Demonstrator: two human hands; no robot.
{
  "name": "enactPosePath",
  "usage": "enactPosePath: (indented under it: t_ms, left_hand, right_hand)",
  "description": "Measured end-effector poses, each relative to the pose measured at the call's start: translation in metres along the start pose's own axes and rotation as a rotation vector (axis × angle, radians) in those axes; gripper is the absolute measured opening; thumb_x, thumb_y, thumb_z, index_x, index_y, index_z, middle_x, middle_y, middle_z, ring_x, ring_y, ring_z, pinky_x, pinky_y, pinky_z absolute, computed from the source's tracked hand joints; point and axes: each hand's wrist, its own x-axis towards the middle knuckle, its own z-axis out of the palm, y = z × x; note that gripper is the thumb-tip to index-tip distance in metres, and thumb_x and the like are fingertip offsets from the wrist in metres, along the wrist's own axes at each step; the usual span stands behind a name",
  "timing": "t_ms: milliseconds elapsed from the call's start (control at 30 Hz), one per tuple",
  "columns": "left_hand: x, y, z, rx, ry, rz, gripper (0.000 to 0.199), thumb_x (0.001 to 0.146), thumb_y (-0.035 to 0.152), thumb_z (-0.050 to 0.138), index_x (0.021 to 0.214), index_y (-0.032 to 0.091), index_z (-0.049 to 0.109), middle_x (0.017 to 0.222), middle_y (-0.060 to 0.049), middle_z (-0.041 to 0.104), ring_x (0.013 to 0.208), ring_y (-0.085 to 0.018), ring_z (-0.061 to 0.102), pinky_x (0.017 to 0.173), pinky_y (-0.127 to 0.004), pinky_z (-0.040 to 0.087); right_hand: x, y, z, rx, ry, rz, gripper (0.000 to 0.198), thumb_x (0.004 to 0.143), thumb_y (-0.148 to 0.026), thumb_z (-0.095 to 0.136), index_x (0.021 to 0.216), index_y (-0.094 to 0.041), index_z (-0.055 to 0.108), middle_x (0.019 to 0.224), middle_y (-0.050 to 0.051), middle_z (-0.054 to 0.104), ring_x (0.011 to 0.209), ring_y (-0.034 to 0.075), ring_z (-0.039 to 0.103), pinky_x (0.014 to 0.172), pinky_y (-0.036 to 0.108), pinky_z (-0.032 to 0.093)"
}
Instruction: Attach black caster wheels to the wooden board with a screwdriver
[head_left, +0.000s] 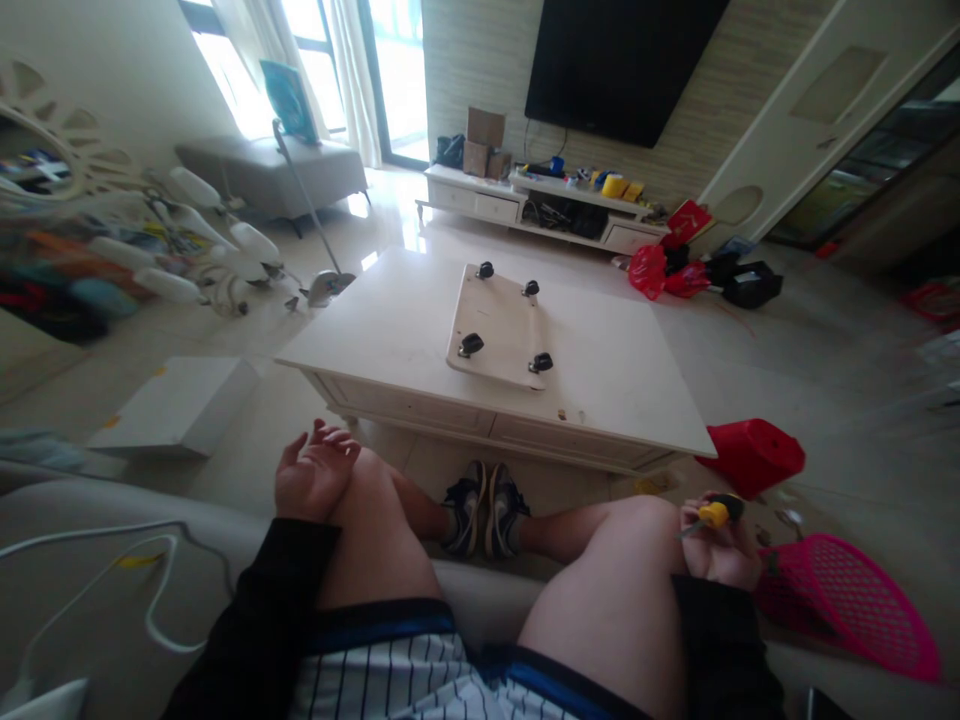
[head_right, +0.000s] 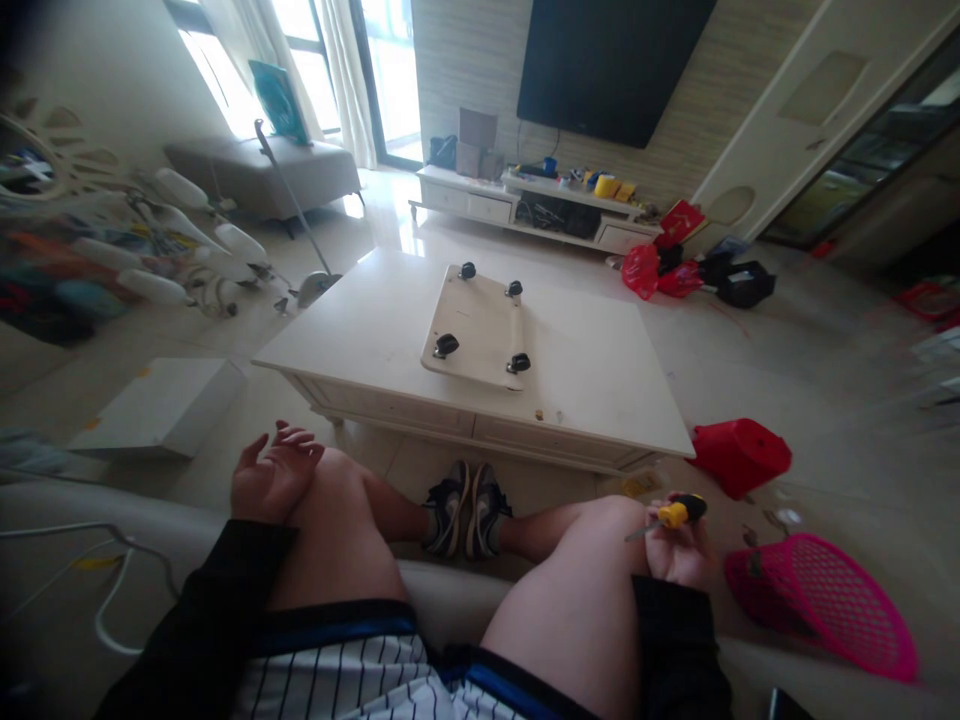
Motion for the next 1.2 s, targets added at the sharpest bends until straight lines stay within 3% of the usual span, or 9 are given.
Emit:
enactPosePath:
  t_ms: [167,400,867,1200]
  left_hand:
    - [0.001,0.0,-0.002,-0.032,0.006,-0.003,0.011,0.095,0.023,0.064,0.104,0.018,0.059,0.081,0.001,0.062,0.066,-0.01,0.063,0.068,-0.025,0.051]
    - [-0.001,0.001,-0.002,-0.023,0.004,0.012,0.01,0.096,0.024,0.063,0.105,0.019,0.061,0.081,0.001,0.063,0.067,-0.01,0.062,0.067,-0.025,0.051]
    - [-0.001,0.0,-0.001,-0.037,0.015,0.006,0.012,0.103,0.027,0.055,0.103,0.018,0.063,0.081,-0.001,0.062,0.069,-0.011,0.06,0.068,-0.026,0.051]
    - [0.001,0.002,-0.006,-0.035,-0.019,0.004,0.017,0.091,0.021,0.066,0.107,0.019,0.059,0.082,0.001,0.063,0.069,-0.01,0.063,0.069,-0.026,0.052]
  right_hand:
    - [-0.001,0.001,-0.003,0.021,0.046,0.014,0.036,0.063,-0.04,0.084,0.091,-0.021,0.072,0.092,0.003,0.067,0.072,0.012,0.054,0.052,0.024,0.05]
    - [0.004,0.005,0.013,0.066,0.1,0.01,0.021,0.069,-0.035,0.071,0.085,-0.022,0.075,0.09,0.006,0.067,0.072,0.015,0.055,0.051,0.024,0.047]
    - [0.0,0.009,0.02,0.1,0.087,0.036,0.025,0.068,-0.033,0.066,0.087,-0.019,0.077,0.091,0.007,0.066,0.072,0.013,0.056,0.052,0.022,0.048]
    - [0.0,0.004,0.016,0.111,0.091,0.022,0.032,0.063,-0.033,0.073,0.09,-0.015,0.075,0.092,0.008,0.064,0.073,0.013,0.054,0.052,0.022,0.045]
